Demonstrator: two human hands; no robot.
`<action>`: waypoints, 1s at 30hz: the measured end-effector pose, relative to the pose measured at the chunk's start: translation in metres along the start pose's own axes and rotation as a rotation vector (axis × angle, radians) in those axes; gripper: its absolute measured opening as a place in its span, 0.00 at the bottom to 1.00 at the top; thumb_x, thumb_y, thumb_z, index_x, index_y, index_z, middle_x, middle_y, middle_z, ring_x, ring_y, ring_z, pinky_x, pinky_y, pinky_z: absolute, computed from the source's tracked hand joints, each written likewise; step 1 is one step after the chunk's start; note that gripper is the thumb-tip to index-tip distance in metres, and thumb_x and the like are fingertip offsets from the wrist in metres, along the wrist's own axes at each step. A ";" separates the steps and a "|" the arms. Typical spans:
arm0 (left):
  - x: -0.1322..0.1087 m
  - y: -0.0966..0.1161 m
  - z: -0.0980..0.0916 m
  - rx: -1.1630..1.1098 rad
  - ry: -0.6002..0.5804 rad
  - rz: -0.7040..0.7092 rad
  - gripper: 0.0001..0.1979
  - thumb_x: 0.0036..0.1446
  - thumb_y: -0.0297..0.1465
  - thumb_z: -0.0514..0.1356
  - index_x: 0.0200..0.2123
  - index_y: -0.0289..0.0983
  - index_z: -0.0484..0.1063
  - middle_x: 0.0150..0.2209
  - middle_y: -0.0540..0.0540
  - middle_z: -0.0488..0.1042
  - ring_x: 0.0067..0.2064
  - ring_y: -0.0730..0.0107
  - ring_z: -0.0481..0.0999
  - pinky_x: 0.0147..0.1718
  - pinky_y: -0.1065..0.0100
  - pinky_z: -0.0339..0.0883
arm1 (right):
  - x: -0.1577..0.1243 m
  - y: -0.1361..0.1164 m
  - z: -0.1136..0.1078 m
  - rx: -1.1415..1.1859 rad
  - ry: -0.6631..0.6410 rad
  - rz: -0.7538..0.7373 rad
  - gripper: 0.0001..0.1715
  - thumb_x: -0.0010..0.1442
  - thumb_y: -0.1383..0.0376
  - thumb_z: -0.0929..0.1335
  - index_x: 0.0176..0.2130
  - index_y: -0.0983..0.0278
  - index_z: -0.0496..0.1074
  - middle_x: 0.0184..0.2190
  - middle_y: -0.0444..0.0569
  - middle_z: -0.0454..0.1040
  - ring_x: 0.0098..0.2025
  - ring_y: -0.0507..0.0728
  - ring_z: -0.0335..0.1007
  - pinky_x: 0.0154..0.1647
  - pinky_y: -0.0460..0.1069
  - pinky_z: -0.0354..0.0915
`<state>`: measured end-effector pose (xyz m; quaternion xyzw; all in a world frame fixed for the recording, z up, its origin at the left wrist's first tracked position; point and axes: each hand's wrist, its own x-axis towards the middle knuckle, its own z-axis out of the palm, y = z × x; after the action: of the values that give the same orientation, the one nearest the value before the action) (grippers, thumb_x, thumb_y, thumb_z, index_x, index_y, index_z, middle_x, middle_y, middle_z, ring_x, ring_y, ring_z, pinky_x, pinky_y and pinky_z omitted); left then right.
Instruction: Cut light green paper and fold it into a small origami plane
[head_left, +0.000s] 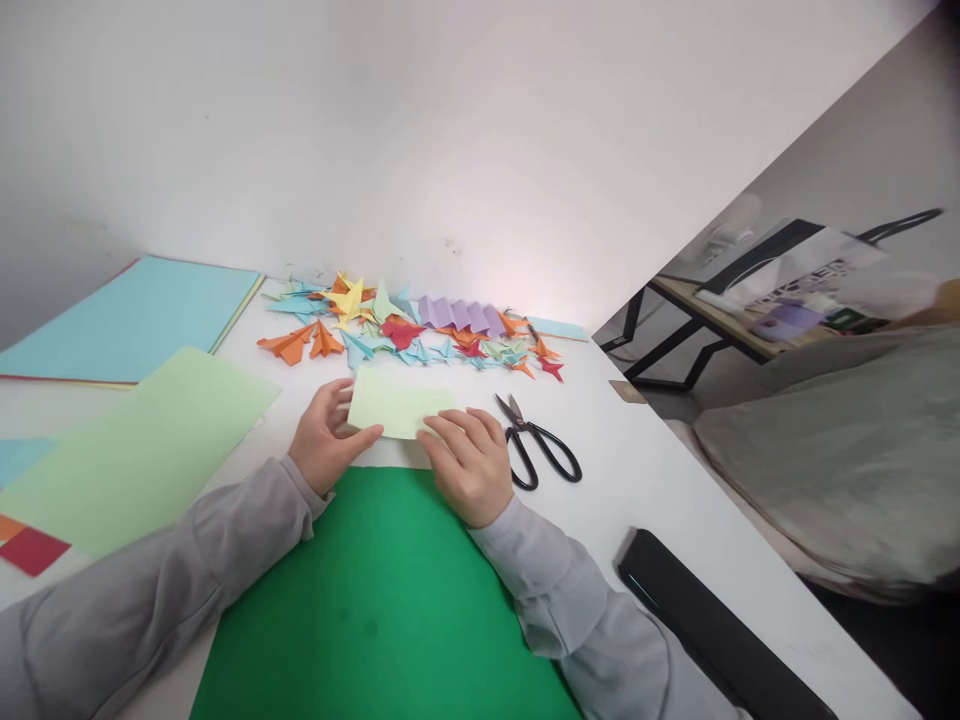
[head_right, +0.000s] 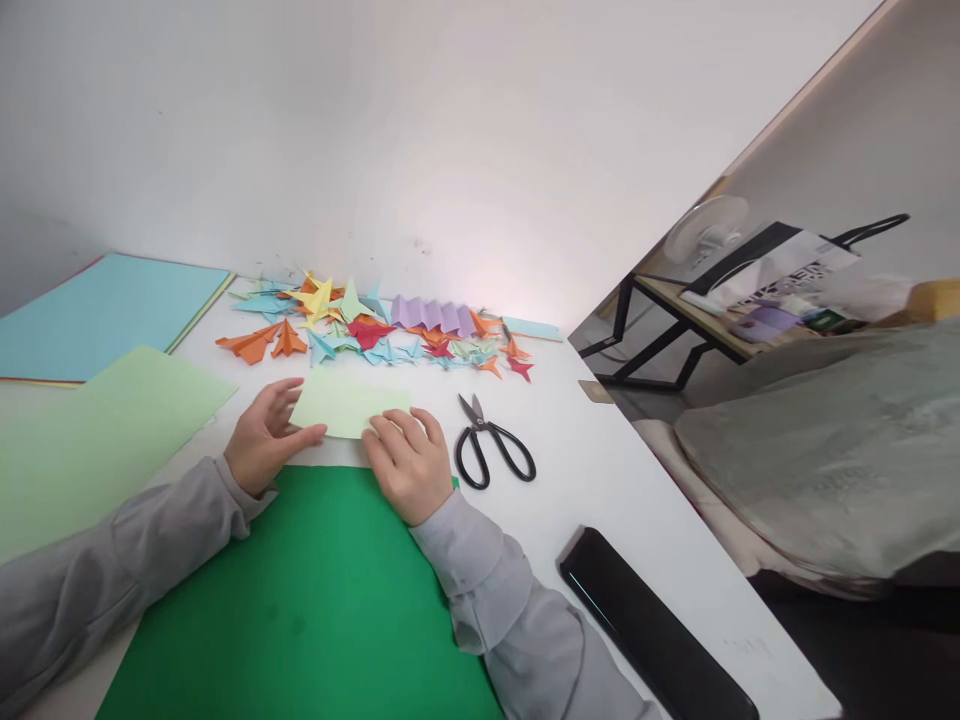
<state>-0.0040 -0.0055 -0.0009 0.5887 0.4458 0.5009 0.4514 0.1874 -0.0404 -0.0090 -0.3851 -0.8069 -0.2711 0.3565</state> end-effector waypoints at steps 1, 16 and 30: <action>-0.002 -0.002 0.000 0.113 0.077 0.156 0.25 0.42 0.35 0.66 0.45 0.37 0.67 0.45 0.41 0.71 0.46 0.58 0.73 0.38 0.59 0.73 | 0.000 0.000 0.000 -0.022 0.002 0.001 0.10 0.59 0.74 0.64 0.36 0.61 0.72 0.37 0.49 0.78 0.44 0.56 0.69 0.50 0.54 0.58; -0.013 -0.006 0.000 0.781 -0.198 0.935 0.10 0.52 0.23 0.56 0.35 0.41 0.74 0.46 0.43 0.76 0.50 0.59 0.71 0.54 0.53 0.57 | 0.006 -0.012 -0.008 0.026 -0.021 -0.149 0.08 0.59 0.73 0.65 0.32 0.64 0.73 0.36 0.46 0.79 0.43 0.56 0.72 0.51 0.55 0.60; 0.019 -0.010 -0.033 0.741 0.168 0.964 0.06 0.46 0.23 0.61 0.28 0.39 0.74 0.38 0.42 0.79 0.39 0.58 0.77 0.40 0.55 0.68 | -0.003 0.033 -0.009 0.004 0.197 0.052 0.11 0.55 0.76 0.67 0.37 0.62 0.71 0.35 0.49 0.78 0.38 0.56 0.70 0.39 0.52 0.64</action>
<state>-0.0359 0.0177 -0.0046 0.8004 0.3078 0.5051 -0.0973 0.2193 -0.0298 -0.0002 -0.3768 -0.7582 -0.2967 0.4417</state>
